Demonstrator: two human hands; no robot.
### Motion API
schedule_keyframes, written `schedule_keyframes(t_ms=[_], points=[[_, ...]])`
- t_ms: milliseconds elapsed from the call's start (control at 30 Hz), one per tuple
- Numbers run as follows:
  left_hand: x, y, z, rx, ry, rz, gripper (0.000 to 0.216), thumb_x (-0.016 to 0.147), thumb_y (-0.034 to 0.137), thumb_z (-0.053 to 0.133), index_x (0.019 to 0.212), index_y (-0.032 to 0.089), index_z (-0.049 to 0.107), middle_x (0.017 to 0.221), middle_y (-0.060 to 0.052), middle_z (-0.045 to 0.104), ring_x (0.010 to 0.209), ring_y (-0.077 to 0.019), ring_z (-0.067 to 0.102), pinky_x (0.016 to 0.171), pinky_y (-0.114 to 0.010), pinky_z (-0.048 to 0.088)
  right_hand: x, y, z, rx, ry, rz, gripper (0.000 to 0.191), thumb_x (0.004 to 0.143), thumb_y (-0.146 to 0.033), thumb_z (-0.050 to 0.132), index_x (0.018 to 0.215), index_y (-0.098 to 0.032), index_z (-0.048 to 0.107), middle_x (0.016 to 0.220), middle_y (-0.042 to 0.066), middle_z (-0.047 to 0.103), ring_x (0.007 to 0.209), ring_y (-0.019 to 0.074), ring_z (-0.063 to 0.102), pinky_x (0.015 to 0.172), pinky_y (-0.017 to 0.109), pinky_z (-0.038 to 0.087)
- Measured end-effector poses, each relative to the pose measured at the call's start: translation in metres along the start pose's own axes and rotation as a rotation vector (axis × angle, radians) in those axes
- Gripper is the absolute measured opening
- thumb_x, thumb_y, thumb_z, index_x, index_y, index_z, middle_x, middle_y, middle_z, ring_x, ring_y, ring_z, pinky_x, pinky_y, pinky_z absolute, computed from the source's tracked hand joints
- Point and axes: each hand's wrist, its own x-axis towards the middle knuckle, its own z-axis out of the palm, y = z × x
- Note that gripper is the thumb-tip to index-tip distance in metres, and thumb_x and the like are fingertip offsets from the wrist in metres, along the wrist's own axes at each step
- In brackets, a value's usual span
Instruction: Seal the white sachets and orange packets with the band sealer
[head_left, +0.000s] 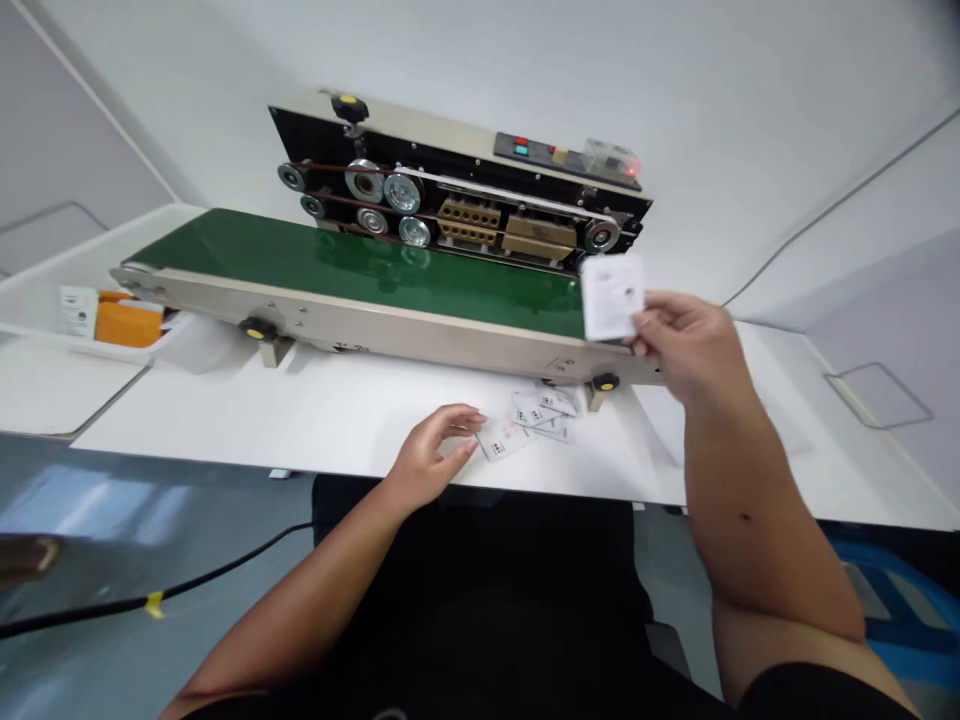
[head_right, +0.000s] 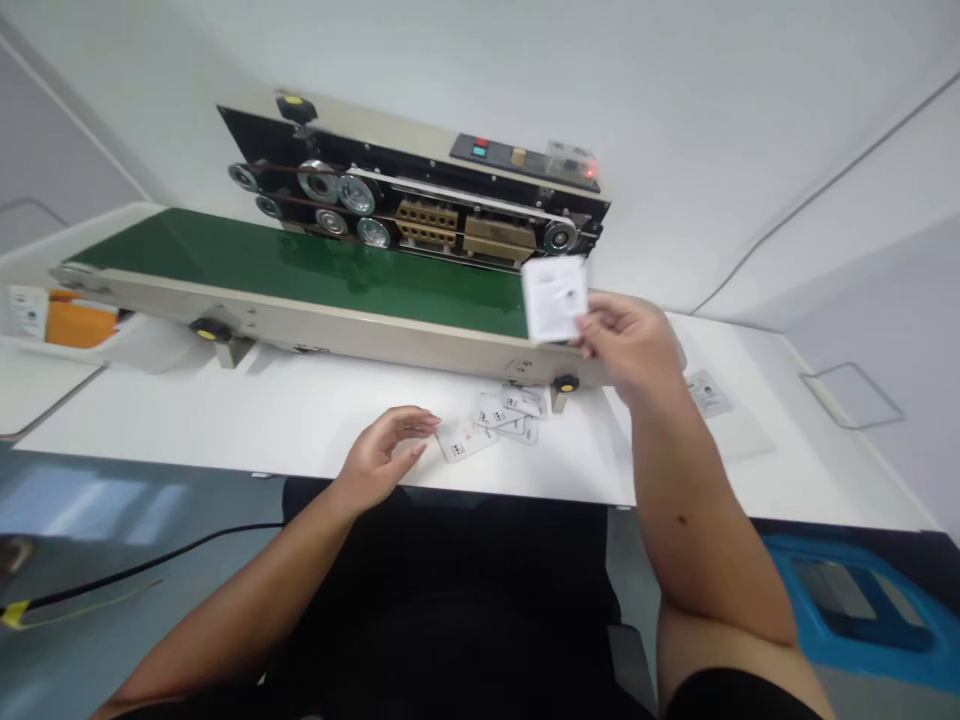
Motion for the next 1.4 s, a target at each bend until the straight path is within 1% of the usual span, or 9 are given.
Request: schedule_keyframes(t_ms=[100,300,400,533,733,933,1033,1233,1400], points=[[0.007,0.001,0.003,0.347,-0.205,0.060,0.038,0.100,0.041,0.070,0.133,0.025,0.067,0.140,-0.011,0.070,0.134,-0.0307,0.063,0.117,-0.054,0.050,0.043,0.011,-0.017,0.148,0.261,0.129,0.017,0.083,-0.025,0.081,0.095,-0.016,0.073,0.065,0.001,0.064,0.051,0.0073,0.050,0.043,0.016,0.037],[0.013,-0.006,0.018,0.708,-0.347,0.070,0.069,0.090,0.051,0.080,0.151,0.027,0.057,0.161,-0.008,0.055,0.154,-0.0360,0.045,0.133,-0.062,0.025,0.095,0.018,-0.012,0.162,0.102,0.318,0.012,0.084,-0.017,0.079,0.083,-0.012,0.068,0.066,0.003,0.061,0.051,0.0057,0.047,0.039,0.014,0.030],[0.013,-0.009,0.020,0.752,-0.334,0.039,0.065,0.093,0.044,0.079,0.151,0.025,0.056,0.159,-0.009,0.058,0.153,-0.0355,0.046,0.132,-0.063,0.025,0.085,0.017,-0.006,0.034,0.266,0.139,0.014,0.091,-0.027,0.074,0.098,-0.015,0.072,0.091,0.007,0.069,0.061,0.0083,0.056,0.045,0.017,0.039],[0.013,-0.009,0.018,0.692,-0.280,0.047,0.054,0.095,0.038,0.076,0.145,0.024,0.061,0.149,-0.009,0.066,0.147,-0.0345,0.054,0.130,-0.064,0.030,0.008,0.029,0.022,-0.134,0.454,-0.243,0.028,0.099,-0.037,0.062,0.120,-0.022,0.073,0.112,0.008,0.070,0.090,0.0166,0.067,0.072,0.029,0.058],[0.007,-0.003,0.013,0.420,0.074,-0.042,0.026,0.106,0.038,0.059,0.104,0.022,0.079,0.101,-0.005,0.082,0.092,-0.0202,0.076,0.086,-0.034,0.062,-0.118,0.080,0.084,-0.170,0.066,-0.341,0.020,0.099,-0.029,0.063,0.111,-0.023,0.077,0.093,0.006,0.073,0.075,0.0177,0.064,0.070,0.034,0.056],[0.004,-0.001,0.005,0.087,0.433,-0.349,0.035,0.101,0.050,0.063,0.092,0.018,0.074,0.060,0.003,0.060,0.048,-0.0107,0.053,0.047,-0.021,0.044,-0.135,0.108,0.103,0.121,0.148,-0.030,0.024,0.100,-0.041,0.064,0.107,-0.022,0.077,0.094,0.007,0.072,0.089,0.0208,0.069,0.079,0.035,0.059],[0.006,0.002,0.003,0.037,0.308,-0.304,0.035,0.098,0.050,0.069,0.088,0.017,0.076,0.058,0.003,0.062,0.046,-0.0098,0.052,0.045,-0.020,0.042,-0.134,0.105,0.105,0.150,-0.021,-0.049,0.029,0.100,-0.042,0.065,0.120,-0.024,0.076,0.095,0.006,0.069,0.085,0.0189,0.065,0.075,0.033,0.056],[0.003,0.009,0.001,0.147,-0.029,0.111,0.024,0.097,0.042,0.077,0.092,0.020,0.085,0.077,-0.006,0.080,0.062,-0.0142,0.070,0.060,-0.023,0.056,-0.138,0.098,0.104,0.196,-0.378,-0.170,0.037,0.096,-0.056,0.070,0.116,-0.027,0.081,0.098,0.007,0.064,0.084,0.0184,0.058,0.071,0.033,0.051],[0.003,0.010,-0.005,0.064,-0.154,0.359,0.014,0.098,0.027,0.076,0.107,0.023,0.085,0.091,-0.009,0.081,0.074,-0.0156,0.074,0.067,-0.025,0.061,-0.141,0.095,0.092,0.394,-0.525,0.184,0.050,0.094,-0.061,0.071,0.124,-0.021,0.074,0.108,0.009,0.070,0.083,0.0179,0.065,0.062,0.027,0.052]])
